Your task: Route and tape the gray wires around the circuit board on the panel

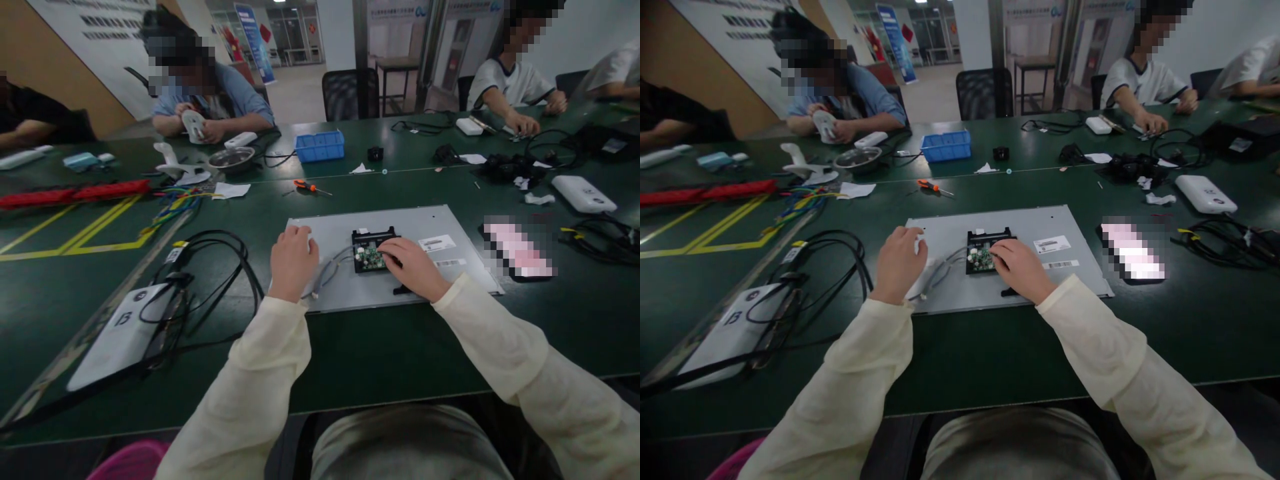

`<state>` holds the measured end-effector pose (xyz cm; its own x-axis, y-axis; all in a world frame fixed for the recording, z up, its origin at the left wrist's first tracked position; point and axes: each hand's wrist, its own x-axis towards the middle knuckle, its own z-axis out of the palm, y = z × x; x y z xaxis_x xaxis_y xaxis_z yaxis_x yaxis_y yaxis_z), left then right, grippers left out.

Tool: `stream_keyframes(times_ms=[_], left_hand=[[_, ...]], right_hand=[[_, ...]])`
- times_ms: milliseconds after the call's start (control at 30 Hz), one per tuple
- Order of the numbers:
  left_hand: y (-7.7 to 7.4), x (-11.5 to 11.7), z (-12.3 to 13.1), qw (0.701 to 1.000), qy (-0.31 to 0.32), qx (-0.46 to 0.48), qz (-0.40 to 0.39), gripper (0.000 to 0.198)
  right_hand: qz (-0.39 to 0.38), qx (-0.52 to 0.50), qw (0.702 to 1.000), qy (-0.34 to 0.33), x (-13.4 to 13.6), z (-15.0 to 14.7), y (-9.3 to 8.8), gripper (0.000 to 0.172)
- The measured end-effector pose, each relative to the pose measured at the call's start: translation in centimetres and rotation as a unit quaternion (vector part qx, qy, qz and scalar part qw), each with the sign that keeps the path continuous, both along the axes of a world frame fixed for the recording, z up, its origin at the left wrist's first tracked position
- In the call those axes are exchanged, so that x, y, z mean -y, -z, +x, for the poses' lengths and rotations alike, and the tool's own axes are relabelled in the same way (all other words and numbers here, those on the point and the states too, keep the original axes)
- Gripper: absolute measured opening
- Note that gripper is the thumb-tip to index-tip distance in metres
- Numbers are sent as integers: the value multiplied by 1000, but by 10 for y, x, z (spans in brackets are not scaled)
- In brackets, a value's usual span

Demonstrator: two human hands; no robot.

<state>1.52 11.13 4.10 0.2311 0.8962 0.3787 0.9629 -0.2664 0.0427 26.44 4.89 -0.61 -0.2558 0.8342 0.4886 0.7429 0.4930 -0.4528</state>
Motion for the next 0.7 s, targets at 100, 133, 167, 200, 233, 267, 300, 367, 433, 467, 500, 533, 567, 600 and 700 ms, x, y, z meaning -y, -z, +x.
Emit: stream_keyframes(times_ms=[100,133,167,200,233,267,300,367,433,467,500,533,567,600,700], left_hand=[[3,-5,-20,995,-84,-41,-19,33],[4,-6,-23,993,-102,-52,-29,35],[5,-6,-26,991,-115,-62,-40,36],[6,-5,-27,988,-124,-70,-51,38],[7,-5,-28,987,-129,-76,-62,39],[7,-5,-27,986,-130,-80,-72,39],[8,-5,-27,985,-128,-84,-81,40],[8,-6,-26,984,-121,-90,-100,40],[8,-8,-26,982,-114,-95,-116,38],[8,-8,-27,981,-110,-96,-124,36],[7,-9,-27,981,-106,-95,-133,35],[7,-10,-27,981,-101,-90,-141,33],[6,-10,-28,980,-96,-84,-149,33],[6,-11,-28,980,-90,-77,-157,32],[8,-13,-30,982,-73,-52,-166,30]], right_hand=[[-3,9,1000,-6,3,0,-2,25],[-2,12,1000,-6,4,0,-2,24],[-1,14,1000,-6,5,0,-3,24],[0,17,1000,-6,5,0,-3,24],[0,19,1000,-6,6,0,-3,24],[-2,21,1000,-4,6,0,-3,24],[-6,22,1000,-3,6,0,-2,24],[-14,20,1000,-1,6,0,-2,24],[-17,16,1000,2,6,-1,-2,23],[-17,15,1000,4,6,-1,-2,23],[-17,14,1000,6,6,-2,-3,22],[-18,14,1000,9,6,-2,-3,22],[-19,14,1000,12,6,-3,-3,22],[-19,13,1000,16,7,-3,-3,22],[-18,10,999,25,7,-4,-3,21]])
